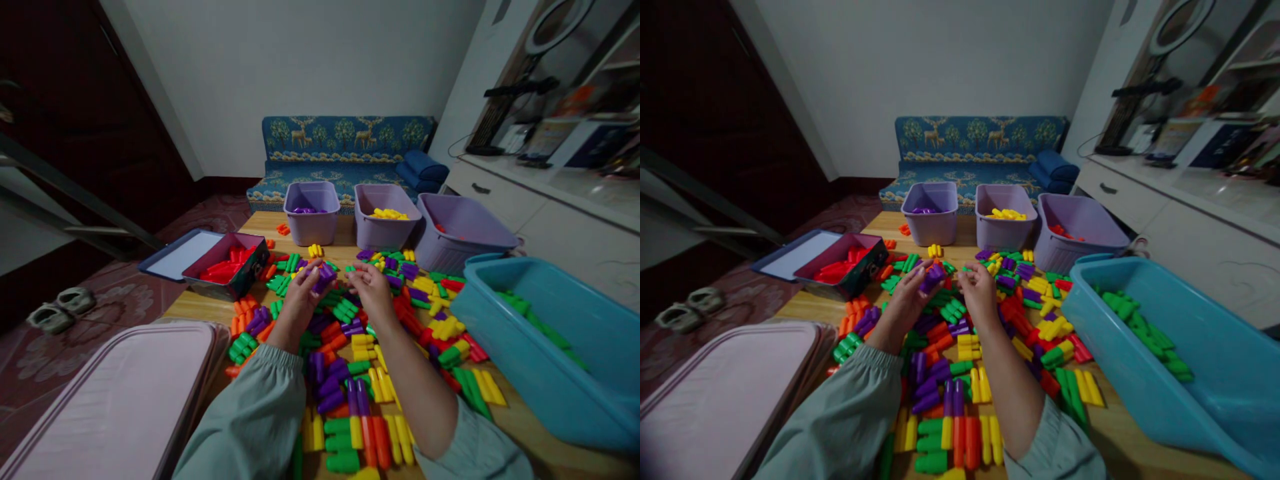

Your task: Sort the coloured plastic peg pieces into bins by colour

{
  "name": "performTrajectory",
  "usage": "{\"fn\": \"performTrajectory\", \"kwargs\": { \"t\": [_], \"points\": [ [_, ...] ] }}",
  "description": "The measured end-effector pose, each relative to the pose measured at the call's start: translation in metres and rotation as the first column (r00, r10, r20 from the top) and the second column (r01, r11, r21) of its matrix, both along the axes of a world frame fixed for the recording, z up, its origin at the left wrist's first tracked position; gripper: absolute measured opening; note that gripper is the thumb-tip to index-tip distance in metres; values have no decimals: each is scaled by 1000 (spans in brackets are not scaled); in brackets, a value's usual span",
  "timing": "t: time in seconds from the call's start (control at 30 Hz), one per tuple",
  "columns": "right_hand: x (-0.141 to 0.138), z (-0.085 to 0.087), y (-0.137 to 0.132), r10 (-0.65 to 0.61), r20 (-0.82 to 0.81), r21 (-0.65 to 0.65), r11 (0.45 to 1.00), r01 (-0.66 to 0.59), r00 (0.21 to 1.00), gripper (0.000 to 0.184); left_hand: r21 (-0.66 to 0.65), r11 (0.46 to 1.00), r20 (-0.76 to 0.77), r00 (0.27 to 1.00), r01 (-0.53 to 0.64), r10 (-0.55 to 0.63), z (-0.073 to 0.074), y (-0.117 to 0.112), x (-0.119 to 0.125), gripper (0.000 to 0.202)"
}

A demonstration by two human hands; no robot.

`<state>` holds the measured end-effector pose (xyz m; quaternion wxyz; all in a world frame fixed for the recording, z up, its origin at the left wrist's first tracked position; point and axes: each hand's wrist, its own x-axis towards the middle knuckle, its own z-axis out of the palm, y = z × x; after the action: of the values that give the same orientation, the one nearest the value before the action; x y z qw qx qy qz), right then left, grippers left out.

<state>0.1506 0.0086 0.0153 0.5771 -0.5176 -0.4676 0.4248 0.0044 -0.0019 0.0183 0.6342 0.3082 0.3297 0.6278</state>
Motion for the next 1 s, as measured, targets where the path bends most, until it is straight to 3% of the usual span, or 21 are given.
{"fn": "performTrajectory", "kwargs": {
  "t": [0.17, 0.33, 0.47, 0.6, 0.67, 0.83, 1.0],
  "points": [
    [-1, -17, 7, 55, -12, -50, 997, -56, 998, 49, -73, 995, -126, 991, -62, 53, 1, 0, -1, 44],
    [-5, -22, 7, 20, -18, -34, 999, -21, 1000, 49, -134, 987, -33, 996, -92, 88, 11, 1, -1, 37],
    [-6, -18, 5, 42, -8, -57, 997, -42, 999, 49, -254, 957, 143, 973, -143, 183, 30, 0, -4, 22],
    [-7, -18, 4, 49, -3, -57, 997, -49, 999, 49, -458, 889, 271, 947, -29, 171, 60, 7, -15, 17],
    [-7, -21, 5, 50, 21, -48, 998, -49, 999, 48, -474, 880, 287, 939, -34, 191, 78, 19, -20, 20],
    [-6, -29, 9, 21, 89, -30, 999, -18, 996, 48, -303, 952, 264, 955, -49, 133, 121, 78, -21, 20],
    [-5, -32, 9, 38, 106, -24, 999, -36, 994, 46, -203, 950, 125, 957, -235, 263, 139, 140, -14, 24]
  ]
}}
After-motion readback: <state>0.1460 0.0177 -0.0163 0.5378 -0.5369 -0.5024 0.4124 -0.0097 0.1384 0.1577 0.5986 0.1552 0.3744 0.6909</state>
